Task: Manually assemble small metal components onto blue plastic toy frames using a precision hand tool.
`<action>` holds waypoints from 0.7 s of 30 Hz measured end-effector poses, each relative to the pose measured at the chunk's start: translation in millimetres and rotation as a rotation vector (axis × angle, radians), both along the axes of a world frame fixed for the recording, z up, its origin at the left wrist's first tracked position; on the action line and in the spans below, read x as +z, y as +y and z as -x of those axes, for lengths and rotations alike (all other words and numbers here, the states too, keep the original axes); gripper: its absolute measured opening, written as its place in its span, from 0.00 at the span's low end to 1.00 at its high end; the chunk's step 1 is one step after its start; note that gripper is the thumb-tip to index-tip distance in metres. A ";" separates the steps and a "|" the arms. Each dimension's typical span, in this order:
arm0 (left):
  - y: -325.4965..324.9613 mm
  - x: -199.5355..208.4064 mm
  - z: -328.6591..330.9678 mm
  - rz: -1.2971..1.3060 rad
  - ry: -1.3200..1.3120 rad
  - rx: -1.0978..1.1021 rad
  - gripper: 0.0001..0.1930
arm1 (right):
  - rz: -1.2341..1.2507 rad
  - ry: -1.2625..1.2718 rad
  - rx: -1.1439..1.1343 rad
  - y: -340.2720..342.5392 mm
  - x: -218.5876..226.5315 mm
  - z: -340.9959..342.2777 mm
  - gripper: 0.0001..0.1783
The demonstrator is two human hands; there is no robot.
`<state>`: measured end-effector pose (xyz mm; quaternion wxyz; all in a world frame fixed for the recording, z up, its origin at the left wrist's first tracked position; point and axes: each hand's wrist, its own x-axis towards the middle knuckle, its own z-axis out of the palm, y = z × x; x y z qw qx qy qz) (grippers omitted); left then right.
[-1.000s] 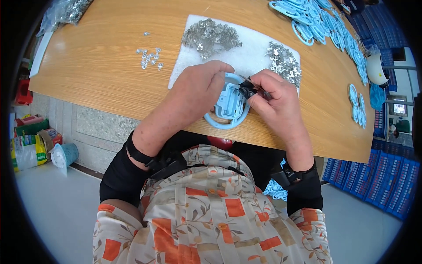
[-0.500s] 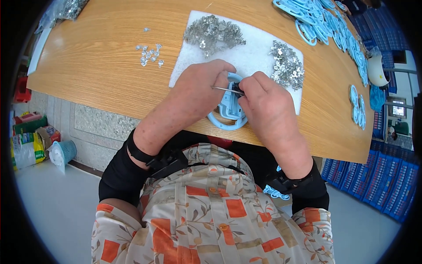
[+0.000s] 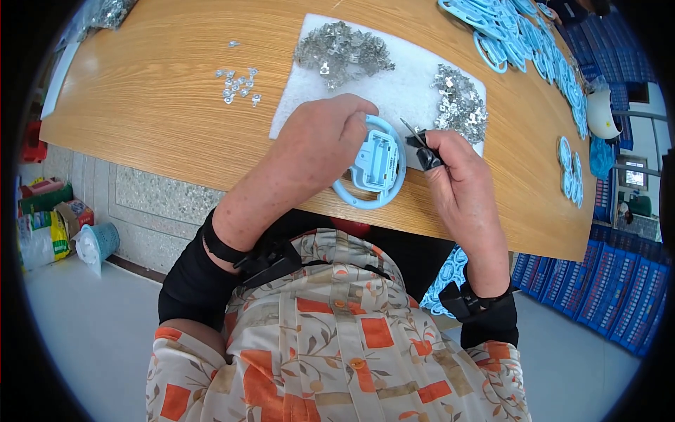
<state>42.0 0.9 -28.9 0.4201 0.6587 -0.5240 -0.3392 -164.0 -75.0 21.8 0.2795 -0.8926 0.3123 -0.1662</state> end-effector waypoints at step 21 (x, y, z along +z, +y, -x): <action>0.5 -4.0 0.1 0.021 0.010 0.005 0.15 | 0.236 0.169 0.055 11.0 0.8 -6.1 0.17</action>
